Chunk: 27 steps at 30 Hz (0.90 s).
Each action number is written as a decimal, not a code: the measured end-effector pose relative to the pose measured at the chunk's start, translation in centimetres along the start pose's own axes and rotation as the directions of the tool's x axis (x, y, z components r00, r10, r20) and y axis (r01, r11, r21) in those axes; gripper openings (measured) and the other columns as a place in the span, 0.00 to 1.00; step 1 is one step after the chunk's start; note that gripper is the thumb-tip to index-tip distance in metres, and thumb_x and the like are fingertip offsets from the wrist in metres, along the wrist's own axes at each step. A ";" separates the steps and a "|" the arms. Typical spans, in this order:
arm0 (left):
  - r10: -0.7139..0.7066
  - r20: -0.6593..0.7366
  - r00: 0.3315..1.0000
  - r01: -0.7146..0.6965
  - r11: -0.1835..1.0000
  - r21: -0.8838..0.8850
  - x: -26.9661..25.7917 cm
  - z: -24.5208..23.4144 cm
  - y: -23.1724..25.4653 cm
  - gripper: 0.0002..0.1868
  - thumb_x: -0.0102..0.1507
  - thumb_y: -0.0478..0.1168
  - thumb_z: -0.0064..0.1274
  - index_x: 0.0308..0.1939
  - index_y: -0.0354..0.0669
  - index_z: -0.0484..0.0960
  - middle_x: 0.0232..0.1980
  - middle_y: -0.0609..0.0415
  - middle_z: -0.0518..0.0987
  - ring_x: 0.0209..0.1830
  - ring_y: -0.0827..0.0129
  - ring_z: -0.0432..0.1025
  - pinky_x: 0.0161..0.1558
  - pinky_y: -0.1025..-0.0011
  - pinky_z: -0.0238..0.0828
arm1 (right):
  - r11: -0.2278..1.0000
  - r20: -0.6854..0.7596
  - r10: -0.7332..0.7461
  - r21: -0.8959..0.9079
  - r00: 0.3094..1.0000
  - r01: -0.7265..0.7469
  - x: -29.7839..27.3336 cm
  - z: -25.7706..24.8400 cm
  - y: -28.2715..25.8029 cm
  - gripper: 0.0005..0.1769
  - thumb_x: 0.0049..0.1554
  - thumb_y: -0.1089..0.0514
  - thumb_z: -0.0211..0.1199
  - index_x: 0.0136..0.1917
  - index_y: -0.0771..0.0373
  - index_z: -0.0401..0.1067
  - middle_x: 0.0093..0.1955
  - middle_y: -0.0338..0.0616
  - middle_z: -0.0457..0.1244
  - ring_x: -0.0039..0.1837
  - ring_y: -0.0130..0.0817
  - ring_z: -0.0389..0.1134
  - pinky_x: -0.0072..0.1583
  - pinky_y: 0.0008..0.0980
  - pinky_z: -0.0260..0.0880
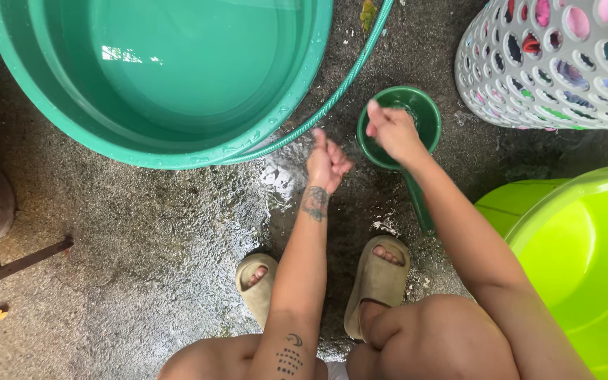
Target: The person prepares a small sponge by squeezing a white substance onto it and then places it into a washing machine.
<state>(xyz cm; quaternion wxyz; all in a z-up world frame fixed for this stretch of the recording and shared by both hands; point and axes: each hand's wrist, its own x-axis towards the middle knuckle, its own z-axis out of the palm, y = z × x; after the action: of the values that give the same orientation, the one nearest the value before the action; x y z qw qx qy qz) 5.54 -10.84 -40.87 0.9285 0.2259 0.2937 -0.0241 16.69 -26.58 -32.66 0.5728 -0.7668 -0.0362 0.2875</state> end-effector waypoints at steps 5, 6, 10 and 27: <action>-0.132 0.014 0.991 0.132 0.976 -0.173 -3.7 3.0 2.4 0.24 0.68 0.62 0.46 0.48 0.44 0.69 0.45 0.50 0.74 0.42 0.58 0.76 0.45 0.54 0.79 | 0.865 0.003 0.213 -0.465 0.977 -0.187 1.9 -1.6 1.6 0.26 0.49 0.62 0.68 0.62 0.63 0.72 0.57 0.53 0.69 0.58 0.44 0.72 0.59 0.41 0.73; -0.061 0.154 0.986 0.086 0.982 -0.167 -4.2 3.8 3.0 0.19 0.68 0.55 0.53 0.59 0.53 0.77 0.50 0.55 0.76 0.45 0.60 0.75 0.47 0.58 0.75 | 0.869 -0.006 0.202 -0.460 0.979 -0.182 1.4 -1.6 0.2 0.26 0.49 0.62 0.68 0.62 0.63 0.72 0.57 0.53 0.69 0.58 0.44 0.72 0.59 0.41 0.73; -0.165 0.015 0.986 0.165 0.966 -0.197 -5.7 6.2 4.5 0.24 0.64 0.61 0.48 0.57 0.53 0.76 0.48 0.54 0.78 0.43 0.59 0.75 0.47 0.53 0.80 | 0.856 0.208 -0.322 -0.354 0.924 0.378 -6.6 1.3 -7.5 0.38 0.47 0.53 0.72 0.68 0.61 0.64 0.68 0.51 0.63 0.69 0.46 0.66 0.68 0.45 0.68; -0.071 0.047 0.996 0.084 0.901 -0.425 -6.5 6.5 6.2 0.33 0.66 0.61 0.55 0.56 0.32 0.74 0.53 0.38 0.79 0.50 0.49 0.77 0.49 0.54 0.82 | 0.444 0.191 -0.085 -0.872 0.978 0.209 -5.4 -34.9 -18.4 0.19 0.46 0.56 0.79 0.48 0.70 0.82 0.39 0.55 0.70 0.35 0.43 0.73 0.42 0.41 0.75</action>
<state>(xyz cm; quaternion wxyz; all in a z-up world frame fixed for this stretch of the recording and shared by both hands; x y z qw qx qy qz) 4.75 -8.67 -30.05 0.9580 0.0052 0.2866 0.0006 34.07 -52.32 -7.73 0.1091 -0.9276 -0.2809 0.2210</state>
